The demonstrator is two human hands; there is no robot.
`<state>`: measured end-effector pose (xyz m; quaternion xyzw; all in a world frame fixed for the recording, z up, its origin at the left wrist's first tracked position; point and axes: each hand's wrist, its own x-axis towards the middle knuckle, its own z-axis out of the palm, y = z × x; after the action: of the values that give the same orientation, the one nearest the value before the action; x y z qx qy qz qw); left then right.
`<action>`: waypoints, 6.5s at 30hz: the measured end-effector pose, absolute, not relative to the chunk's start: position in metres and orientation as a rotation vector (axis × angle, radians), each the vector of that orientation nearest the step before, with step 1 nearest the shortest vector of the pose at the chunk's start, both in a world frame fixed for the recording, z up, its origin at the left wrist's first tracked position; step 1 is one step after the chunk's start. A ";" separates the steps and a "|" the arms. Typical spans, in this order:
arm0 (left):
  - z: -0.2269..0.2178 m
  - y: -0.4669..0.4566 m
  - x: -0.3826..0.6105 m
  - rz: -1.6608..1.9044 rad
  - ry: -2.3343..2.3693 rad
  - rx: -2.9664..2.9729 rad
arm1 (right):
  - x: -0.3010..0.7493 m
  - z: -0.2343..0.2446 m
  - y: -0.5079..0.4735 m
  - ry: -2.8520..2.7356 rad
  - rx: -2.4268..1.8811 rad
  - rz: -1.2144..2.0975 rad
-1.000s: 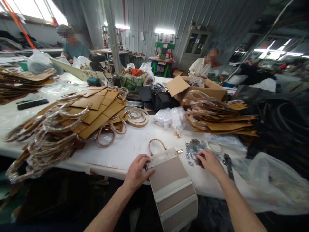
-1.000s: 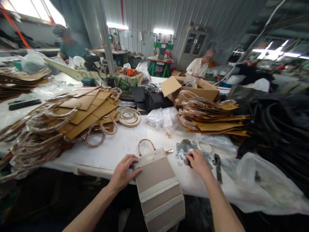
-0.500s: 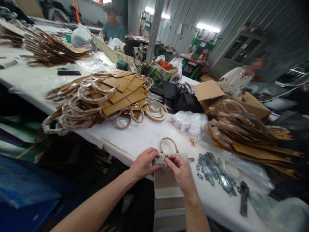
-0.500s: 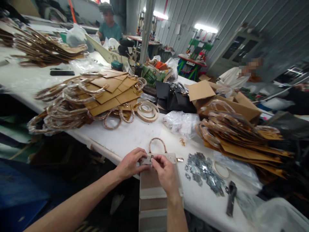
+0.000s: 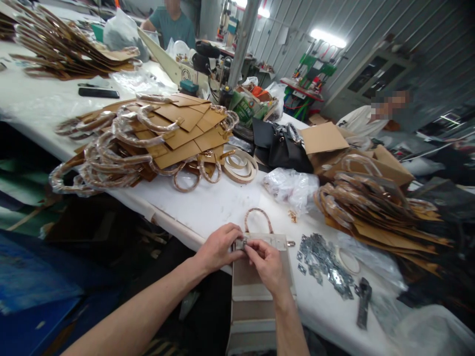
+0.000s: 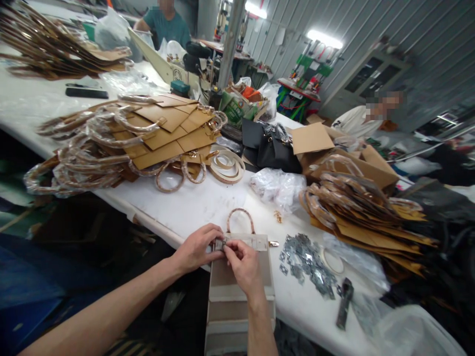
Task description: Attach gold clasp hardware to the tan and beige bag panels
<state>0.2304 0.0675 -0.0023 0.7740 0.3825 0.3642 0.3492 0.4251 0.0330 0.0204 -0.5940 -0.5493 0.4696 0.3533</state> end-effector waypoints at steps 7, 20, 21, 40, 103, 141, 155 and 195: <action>-0.006 0.067 0.230 0.951 0.986 2.026 | 0.412 0.023 0.028 -1.444 -1.631 1.014; 0.001 0.065 0.231 0.912 1.030 2.069 | 0.399 0.016 0.028 -1.407 -1.766 0.840; 0.001 0.065 0.231 0.907 1.029 2.072 | 0.398 0.015 0.028 -1.397 -1.770 0.833; -0.011 0.070 0.230 0.895 1.035 2.109 | 0.465 -0.007 -0.006 -1.287 -1.680 0.032; 0.006 0.081 0.343 0.784 0.982 2.516 | 0.495 0.031 0.023 -1.250 -1.774 0.442; -0.003 0.085 0.344 0.956 0.951 2.485 | 0.492 0.008 0.026 -0.799 -1.605 0.871; 0.004 0.080 0.348 0.675 1.054 2.753 | 0.478 0.006 0.019 -0.905 -1.701 0.439; 0.008 0.078 0.353 0.696 1.051 2.489 | 0.592 -0.002 0.028 -1.026 -2.227 0.163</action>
<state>0.3527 0.0778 0.0085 0.8783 0.3709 0.2457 0.1750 0.5920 0.0284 -0.0016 -0.8537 -0.3934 0.0624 0.3355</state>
